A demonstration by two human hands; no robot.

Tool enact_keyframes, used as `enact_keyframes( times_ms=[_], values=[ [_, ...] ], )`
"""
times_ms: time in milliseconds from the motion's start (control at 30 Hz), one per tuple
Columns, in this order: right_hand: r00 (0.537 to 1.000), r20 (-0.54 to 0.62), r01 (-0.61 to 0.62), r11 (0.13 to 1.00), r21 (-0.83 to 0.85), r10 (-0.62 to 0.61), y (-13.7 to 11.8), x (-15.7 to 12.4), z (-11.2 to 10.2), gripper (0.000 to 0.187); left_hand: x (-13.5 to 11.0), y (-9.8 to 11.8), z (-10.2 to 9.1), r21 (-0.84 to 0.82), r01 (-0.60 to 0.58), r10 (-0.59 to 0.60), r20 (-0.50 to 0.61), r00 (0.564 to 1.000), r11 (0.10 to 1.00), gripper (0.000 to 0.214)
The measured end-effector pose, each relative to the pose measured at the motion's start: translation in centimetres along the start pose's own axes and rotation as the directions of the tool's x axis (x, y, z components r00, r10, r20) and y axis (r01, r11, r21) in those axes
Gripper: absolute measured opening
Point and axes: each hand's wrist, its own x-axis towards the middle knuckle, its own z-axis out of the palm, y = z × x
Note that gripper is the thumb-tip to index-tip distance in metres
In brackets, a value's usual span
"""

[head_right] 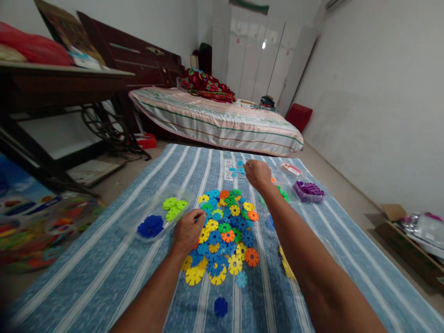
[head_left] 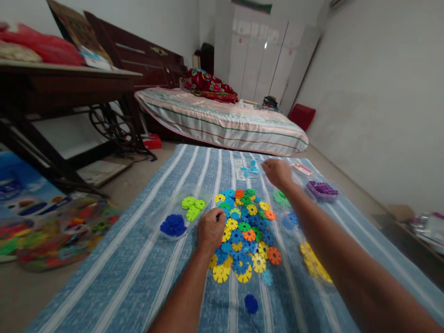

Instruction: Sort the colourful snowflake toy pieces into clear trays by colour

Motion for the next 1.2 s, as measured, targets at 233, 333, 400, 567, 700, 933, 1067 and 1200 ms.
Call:
enact_keyframes(
  times_ms=[233,333,400,567,700,933,1067,1200],
  values=[
    [0.904,0.338,0.196,0.958,0.211,-0.26,0.5,-11.6,1.1,0.023,-0.1,0.4,0.2,0.026,0.016,-0.017,0.02,1.0,1.0,0.021],
    [0.866,0.362,0.243,0.923,0.3,-0.346,1.1,-16.3,0.2,0.018,-0.1,0.5,0.4,0.033,0.018,-0.018,0.021,1.0,0.999,0.022],
    [0.861,0.349,0.261,0.91,0.323,-0.371,1.4,-18.9,-0.4,0.016,0.0,0.5,0.4,0.03,0.015,-0.016,0.02,1.0,0.999,0.023],
    [0.88,0.28,0.31,0.911,0.273,-0.383,1.4,-23.4,-0.6,0.005,0.0,0.7,0.2,0.028,0.008,-0.009,0.018,1.0,1.0,0.024],
    [0.899,0.29,0.288,0.941,0.177,-0.329,0.9,-25.2,0.0,0.019,0.0,0.7,0.2,0.017,0.0,-0.001,0.021,1.0,1.0,0.024],
    [0.907,0.288,0.241,0.939,0.246,-0.309,0.7,-25.9,0.5,0.009,0.1,0.4,0.3,0.016,0.001,-0.001,0.016,1.0,1.0,0.024],
    [0.909,0.24,0.226,0.888,0.401,-0.34,0.7,-25.3,0.2,0.011,0.1,0.2,0.3,0.013,-0.006,0.006,0.014,1.0,1.0,0.024],
    [0.907,0.197,0.231,0.831,0.506,-0.372,0.3,-23.6,-0.1,0.013,0.1,-0.2,0.4,0.0,-0.007,0.007,0.013,1.0,1.0,0.023]
  ],
)
